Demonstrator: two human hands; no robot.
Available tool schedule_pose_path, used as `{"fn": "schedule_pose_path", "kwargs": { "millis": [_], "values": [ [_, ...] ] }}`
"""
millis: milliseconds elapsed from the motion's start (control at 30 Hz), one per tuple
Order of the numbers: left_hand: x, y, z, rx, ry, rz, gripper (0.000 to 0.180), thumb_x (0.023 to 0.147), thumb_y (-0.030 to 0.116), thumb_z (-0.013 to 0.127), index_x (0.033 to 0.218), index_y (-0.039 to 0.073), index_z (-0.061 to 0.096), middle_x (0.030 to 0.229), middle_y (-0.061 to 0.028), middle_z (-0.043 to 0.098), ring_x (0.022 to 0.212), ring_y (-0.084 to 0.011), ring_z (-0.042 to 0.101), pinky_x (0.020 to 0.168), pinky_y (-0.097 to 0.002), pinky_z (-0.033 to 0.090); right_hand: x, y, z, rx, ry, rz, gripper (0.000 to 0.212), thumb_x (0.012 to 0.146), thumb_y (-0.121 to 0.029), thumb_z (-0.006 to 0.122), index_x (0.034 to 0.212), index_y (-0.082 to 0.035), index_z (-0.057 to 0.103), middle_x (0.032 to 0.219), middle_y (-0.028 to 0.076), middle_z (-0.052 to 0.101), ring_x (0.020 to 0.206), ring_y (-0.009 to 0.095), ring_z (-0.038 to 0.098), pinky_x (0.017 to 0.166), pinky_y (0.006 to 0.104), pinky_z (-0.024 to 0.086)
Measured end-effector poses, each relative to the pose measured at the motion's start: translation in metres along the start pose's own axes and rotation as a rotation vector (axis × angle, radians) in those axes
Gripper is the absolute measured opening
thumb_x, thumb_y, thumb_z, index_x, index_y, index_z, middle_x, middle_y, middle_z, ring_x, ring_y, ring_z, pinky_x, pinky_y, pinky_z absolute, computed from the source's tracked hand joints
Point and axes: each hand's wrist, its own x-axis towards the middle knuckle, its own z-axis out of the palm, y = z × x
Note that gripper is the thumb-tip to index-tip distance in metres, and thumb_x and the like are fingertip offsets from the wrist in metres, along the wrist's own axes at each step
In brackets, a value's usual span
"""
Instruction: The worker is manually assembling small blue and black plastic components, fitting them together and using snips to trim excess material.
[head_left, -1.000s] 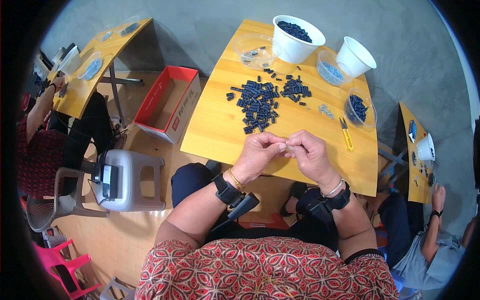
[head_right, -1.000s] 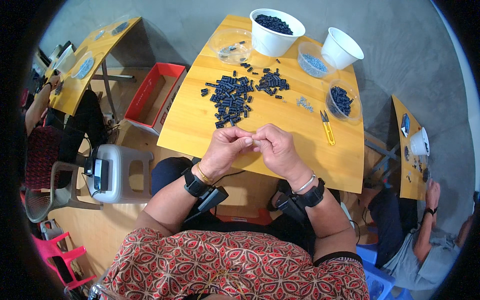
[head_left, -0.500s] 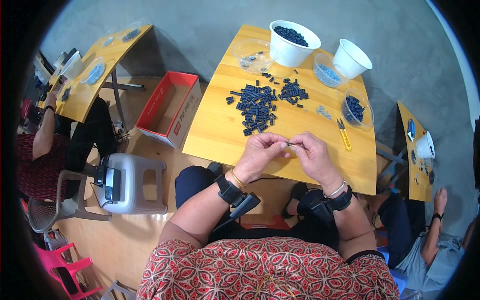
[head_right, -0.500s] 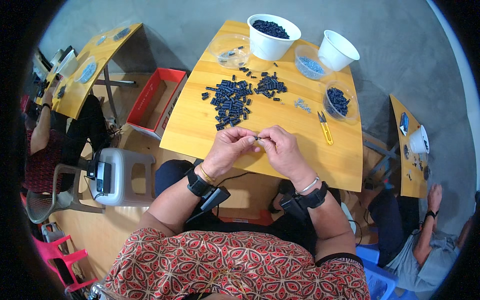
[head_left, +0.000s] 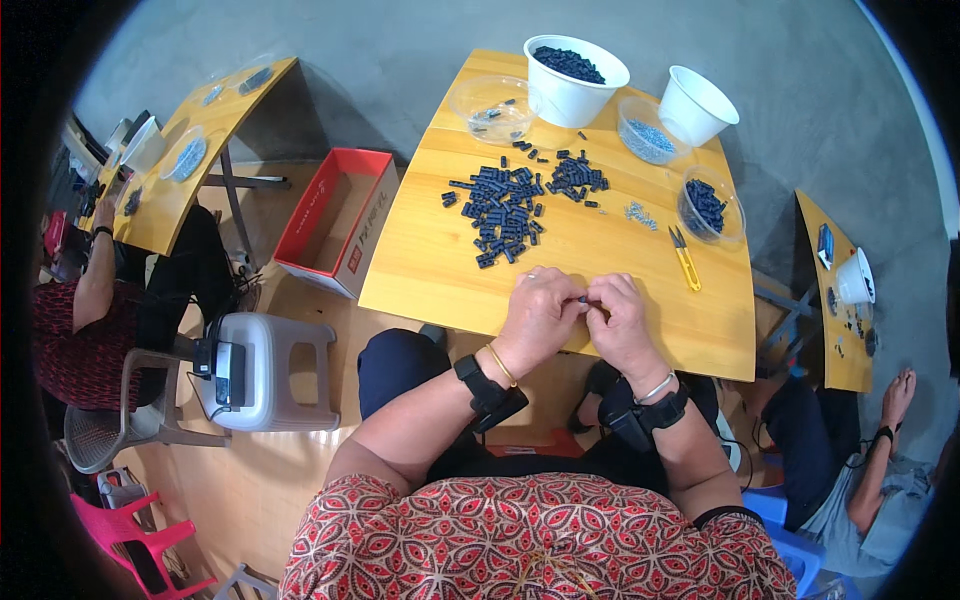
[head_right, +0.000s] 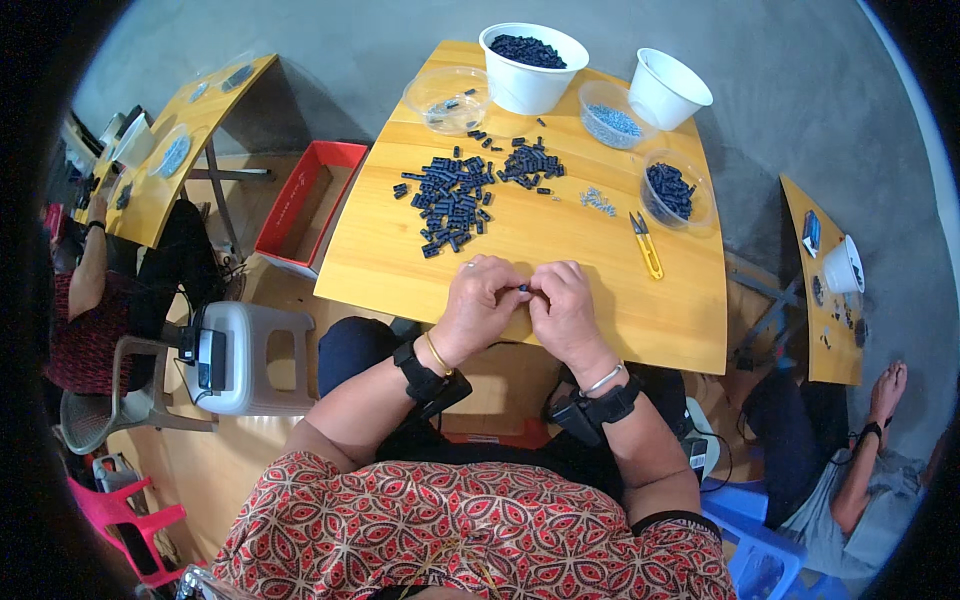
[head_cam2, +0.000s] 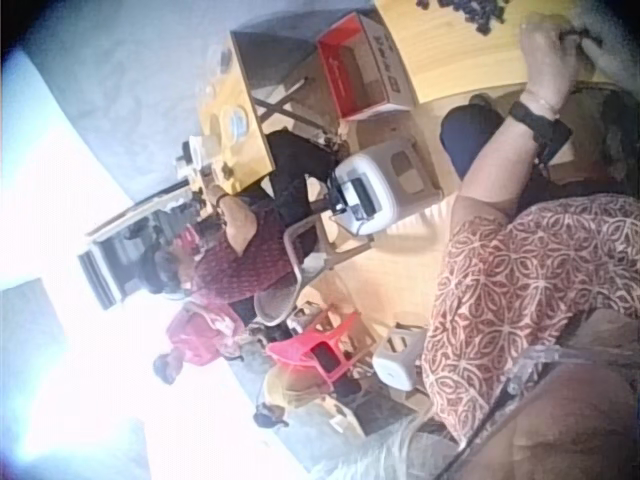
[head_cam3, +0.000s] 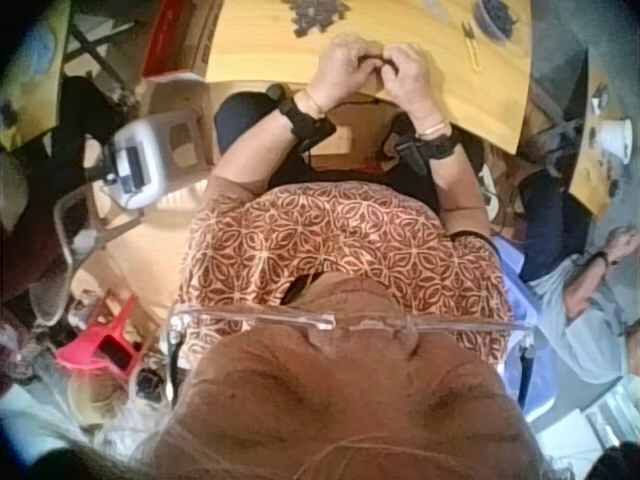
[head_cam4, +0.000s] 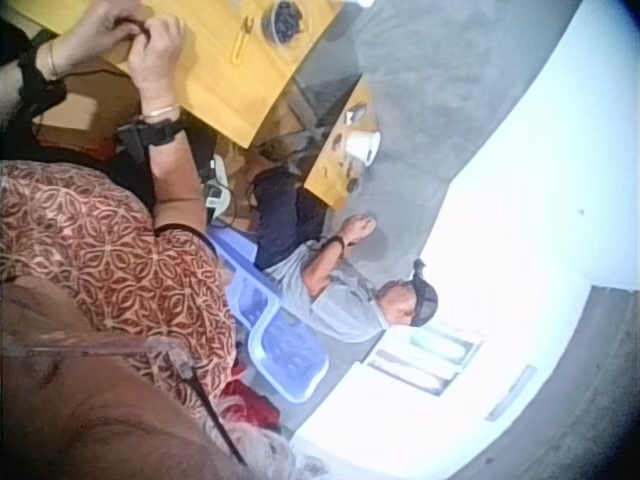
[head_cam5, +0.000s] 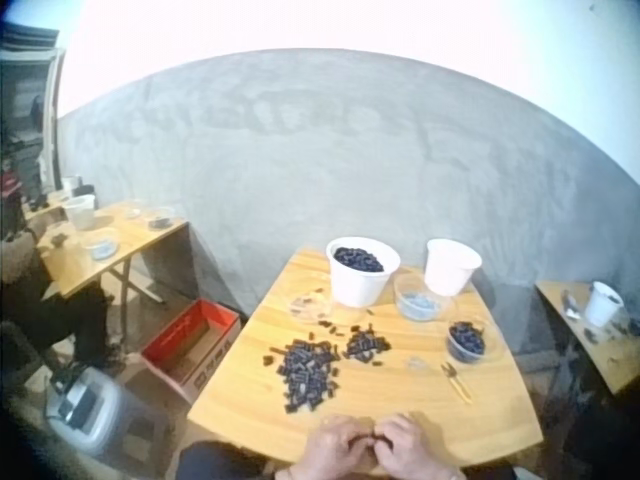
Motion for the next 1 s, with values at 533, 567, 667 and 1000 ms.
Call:
{"fn": "schedule_pose_path", "kwargs": {
  "millis": [533,567,667,1000],
  "values": [
    [-0.004,0.002,0.005,0.148,-0.071,0.050,0.008,0.062,0.006,0.063,0.061,0.006,0.055,0.064,-0.0082,0.053,0.065,-0.0270,0.052,0.069,-0.0361,0.036,0.033,0.010,0.032,0.138,0.236,0.254,0.016,0.070,0.004,0.043,0.074,-0.001,0.057,0.073,0.013,0.060,0.074,0.029,0.055,0.068,0.0376,0.044],
    [-0.004,0.001,0.005,0.139,-0.055,0.044,0.009,0.061,0.005,0.062,0.059,0.006,0.054,0.064,-0.0083,0.053,0.064,-0.0272,0.051,0.068,-0.0359,0.036,0.033,0.009,0.032,0.042,0.215,0.200,0.016,0.068,0.004,0.043,0.073,-0.002,0.057,0.073,0.012,0.060,0.074,0.029,0.053,0.068,0.0382,0.042],
    [-0.008,0.002,0.004,0.143,-0.033,0.032,0.010,0.059,0.003,0.061,0.056,0.006,0.052,0.063,-0.0085,0.053,0.063,-0.0275,0.051,0.068,-0.0357,0.036,0.030,0.004,0.033,-0.065,0.195,0.137,0.015,0.066,0.002,0.043,0.069,-0.004,0.056,0.071,0.011,0.058,0.073,0.030,0.051,0.067,0.0395,0.040],
    [-0.008,0.003,0.008,0.136,-0.012,-0.010,0.009,0.058,0.002,0.059,0.055,0.005,0.052,0.060,-0.0106,0.053,0.062,-0.0286,0.051,0.067,-0.0357,0.035,0.027,0.011,0.033,-0.212,0.116,0.179,0.011,0.067,-0.003,0.045,0.062,-0.009,0.052,0.073,0.008,0.054,0.075,0.030,0.046,0.067,0.0409,0.036]
  ]
}}
